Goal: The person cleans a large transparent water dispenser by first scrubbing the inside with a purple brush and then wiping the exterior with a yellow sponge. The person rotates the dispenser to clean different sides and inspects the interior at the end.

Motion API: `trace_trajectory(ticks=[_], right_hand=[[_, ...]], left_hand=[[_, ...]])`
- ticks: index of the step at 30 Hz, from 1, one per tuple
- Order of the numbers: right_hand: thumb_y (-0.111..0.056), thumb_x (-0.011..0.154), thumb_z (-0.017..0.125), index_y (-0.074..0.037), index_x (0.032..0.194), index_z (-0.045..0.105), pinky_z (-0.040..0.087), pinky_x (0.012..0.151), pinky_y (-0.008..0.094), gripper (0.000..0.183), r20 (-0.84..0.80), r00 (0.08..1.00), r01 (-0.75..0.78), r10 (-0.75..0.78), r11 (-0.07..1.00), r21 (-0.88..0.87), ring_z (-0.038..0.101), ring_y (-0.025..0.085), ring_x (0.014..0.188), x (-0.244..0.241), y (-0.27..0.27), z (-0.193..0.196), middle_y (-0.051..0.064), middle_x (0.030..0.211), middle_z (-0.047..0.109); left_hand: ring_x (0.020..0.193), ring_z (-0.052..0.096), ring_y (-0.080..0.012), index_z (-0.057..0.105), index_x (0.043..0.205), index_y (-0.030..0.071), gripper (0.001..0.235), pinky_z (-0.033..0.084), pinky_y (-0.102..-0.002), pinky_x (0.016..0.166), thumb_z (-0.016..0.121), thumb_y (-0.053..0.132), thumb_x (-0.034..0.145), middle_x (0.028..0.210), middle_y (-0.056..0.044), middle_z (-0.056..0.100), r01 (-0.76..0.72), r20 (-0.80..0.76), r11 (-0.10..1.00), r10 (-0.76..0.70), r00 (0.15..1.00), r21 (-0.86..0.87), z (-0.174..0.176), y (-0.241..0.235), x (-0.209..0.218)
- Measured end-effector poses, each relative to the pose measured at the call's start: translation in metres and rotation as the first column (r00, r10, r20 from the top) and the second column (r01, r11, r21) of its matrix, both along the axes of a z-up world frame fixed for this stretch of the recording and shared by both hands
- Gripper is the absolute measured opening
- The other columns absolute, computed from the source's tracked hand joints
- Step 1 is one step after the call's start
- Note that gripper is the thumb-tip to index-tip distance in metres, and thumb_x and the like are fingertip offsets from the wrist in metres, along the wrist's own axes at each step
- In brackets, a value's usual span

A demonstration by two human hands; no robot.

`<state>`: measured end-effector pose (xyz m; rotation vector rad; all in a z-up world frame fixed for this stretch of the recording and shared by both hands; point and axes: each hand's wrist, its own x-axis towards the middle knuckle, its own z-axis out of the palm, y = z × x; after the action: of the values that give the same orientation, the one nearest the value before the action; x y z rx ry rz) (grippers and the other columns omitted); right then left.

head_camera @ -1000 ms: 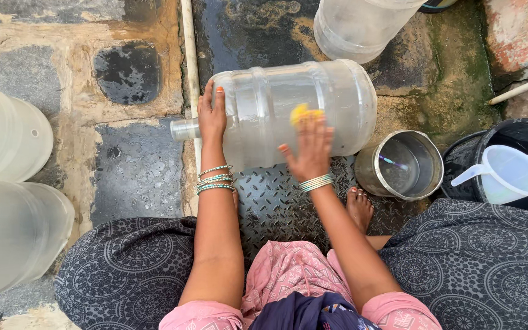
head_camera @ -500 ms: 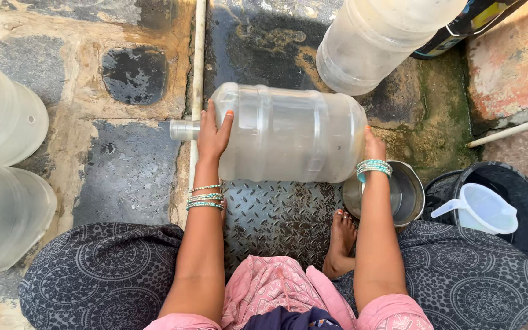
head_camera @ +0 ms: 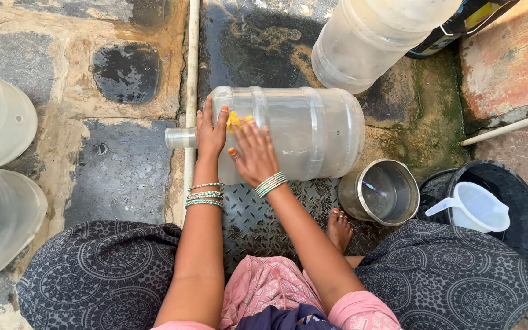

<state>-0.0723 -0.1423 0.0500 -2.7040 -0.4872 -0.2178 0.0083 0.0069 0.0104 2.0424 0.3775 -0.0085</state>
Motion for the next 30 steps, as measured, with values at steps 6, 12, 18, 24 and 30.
trace_trajectory(ticks=[6,12,18,24,30], right_hand=[[-0.059,0.106,0.028,-0.013,0.159,0.035,0.001,0.125,0.059,0.07,-0.04,0.818,0.564,-0.573,0.815,-0.133,0.019,0.034,0.156,0.044,-0.181,0.01,0.015,0.166,0.029],[-0.054,0.108,0.037,-0.007,0.155,0.043,0.014,0.122,0.059,0.067,0.102,0.86,0.507,-0.5,0.861,-0.052,0.026,0.044,0.151,0.058,-0.114,-0.001,0.02,0.164,0.034],[-0.058,0.104,0.023,-0.011,0.163,0.026,0.005,0.129,0.055,0.076,-0.003,0.997,0.073,-0.073,0.996,0.043,0.016,0.035,0.16,0.008,0.024,-0.001,0.014,0.171,0.024],[-0.074,0.1,0.016,-0.011,0.165,0.018,-0.004,0.125,0.06,0.09,0.065,0.822,0.57,-0.566,0.816,-0.098,0.01,0.034,0.159,-0.007,-0.147,-0.025,0.017,0.171,0.016],[-0.066,0.103,0.017,-0.013,0.165,0.018,-0.001,0.126,0.059,0.082,-0.087,0.568,0.789,-0.818,0.512,0.34,0.006,0.039,0.16,-0.003,-0.145,-0.044,0.017,0.173,0.012]], left_hand=[[0.151,0.025,-0.0408,0.038,0.156,0.033,0.073,0.028,-0.048,0.118,0.051,0.066,0.092,0.162,-0.025,0.027,-0.058,-0.06,0.998,0.056,0.997,-0.023,0.012,-0.011,-0.004],[0.153,0.024,-0.0411,0.039,0.157,0.031,0.07,0.026,-0.048,0.12,0.053,0.062,0.095,0.162,-0.025,0.03,-0.031,-0.001,0.999,0.031,1.0,-0.011,0.01,-0.009,0.001],[0.152,0.027,-0.0411,0.041,0.156,0.029,0.069,0.029,-0.045,0.121,0.054,0.059,0.095,0.161,-0.025,0.036,-0.037,0.018,0.997,0.039,0.999,-0.07,-0.011,0.002,0.009],[0.152,0.026,-0.0405,0.041,0.156,0.025,0.07,0.028,-0.044,0.12,0.055,0.058,0.095,0.16,-0.025,0.035,-0.027,0.05,0.998,0.03,0.998,-0.058,-0.005,-0.004,0.011],[0.153,0.023,-0.0405,0.039,0.155,0.025,0.072,0.026,-0.045,0.12,0.056,0.059,0.094,0.161,-0.023,0.037,0.0,0.045,0.999,0.002,0.999,-0.045,-0.001,-0.003,0.018]])
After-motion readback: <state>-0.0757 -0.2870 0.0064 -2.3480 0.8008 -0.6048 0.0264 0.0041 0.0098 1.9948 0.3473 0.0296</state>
